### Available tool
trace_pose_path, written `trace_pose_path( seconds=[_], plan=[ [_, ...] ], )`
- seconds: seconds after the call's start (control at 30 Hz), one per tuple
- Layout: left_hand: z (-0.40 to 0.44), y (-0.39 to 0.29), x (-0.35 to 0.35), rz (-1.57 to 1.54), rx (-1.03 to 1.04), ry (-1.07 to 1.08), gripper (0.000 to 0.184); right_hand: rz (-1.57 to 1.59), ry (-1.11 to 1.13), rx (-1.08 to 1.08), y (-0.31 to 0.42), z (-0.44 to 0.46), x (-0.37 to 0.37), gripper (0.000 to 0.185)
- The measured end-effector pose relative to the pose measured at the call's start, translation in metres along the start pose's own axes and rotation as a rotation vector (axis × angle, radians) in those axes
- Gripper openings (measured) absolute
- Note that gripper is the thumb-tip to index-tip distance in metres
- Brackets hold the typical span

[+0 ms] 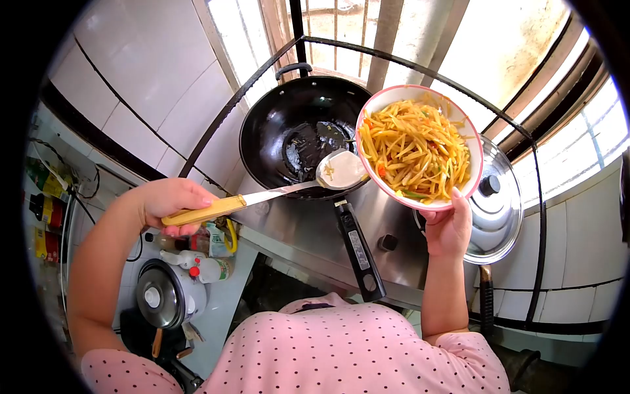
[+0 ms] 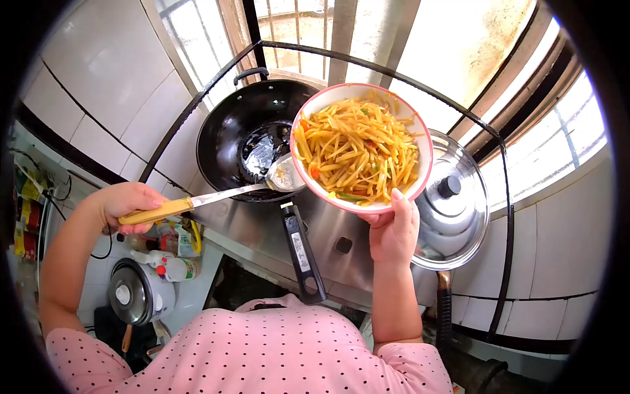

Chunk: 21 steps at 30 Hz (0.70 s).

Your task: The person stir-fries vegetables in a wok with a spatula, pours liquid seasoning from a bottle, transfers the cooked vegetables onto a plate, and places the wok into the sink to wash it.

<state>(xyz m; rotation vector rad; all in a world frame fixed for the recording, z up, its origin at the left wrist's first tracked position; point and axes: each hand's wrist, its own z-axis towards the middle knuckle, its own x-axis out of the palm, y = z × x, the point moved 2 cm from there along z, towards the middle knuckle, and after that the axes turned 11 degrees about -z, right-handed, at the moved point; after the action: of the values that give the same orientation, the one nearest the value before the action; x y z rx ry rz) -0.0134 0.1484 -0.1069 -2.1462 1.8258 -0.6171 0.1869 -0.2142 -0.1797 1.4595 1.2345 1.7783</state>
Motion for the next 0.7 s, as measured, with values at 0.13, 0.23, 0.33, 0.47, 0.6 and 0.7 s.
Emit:
trace_pose_path(
  seconds=[0.13, 0.23, 0.33, 0.47, 0.6, 0.7],
  plan=[
    [0.017, 0.027, -0.010, -0.109, 0.067, 0.122, 0.036, -0.047, -0.026, 0.003, 0.001, 0.000, -0.003, 0.043],
    [0.027, 0.048, -0.005, -0.220, 0.125, 0.127, 0.037, -0.019, -0.033, -0.028, 0.002, 0.001, -0.002, 0.038],
    [0.027, 0.062, 0.002, -0.239, 0.236, 0.126, 0.040, -0.010, -0.032, -0.034, 0.004, 0.002, -0.004, 0.037],
    [-0.004, 0.055, 0.012, -0.150, 0.336, -0.036, 0.036, -0.044, -0.086, -0.015, 0.006, 0.001, 0.003, 0.037],
    [-0.047, 0.049, 0.031, -0.041, 0.480, -0.305, 0.038, -0.001, 0.066, -0.013, -0.008, 0.003, -0.004, 0.037],
    [-0.070, 0.050, 0.053, 0.027, 0.633, -0.350, 0.045, 0.014, 0.058, 0.005, -0.005, 0.001, -0.002, 0.036]
  ],
)
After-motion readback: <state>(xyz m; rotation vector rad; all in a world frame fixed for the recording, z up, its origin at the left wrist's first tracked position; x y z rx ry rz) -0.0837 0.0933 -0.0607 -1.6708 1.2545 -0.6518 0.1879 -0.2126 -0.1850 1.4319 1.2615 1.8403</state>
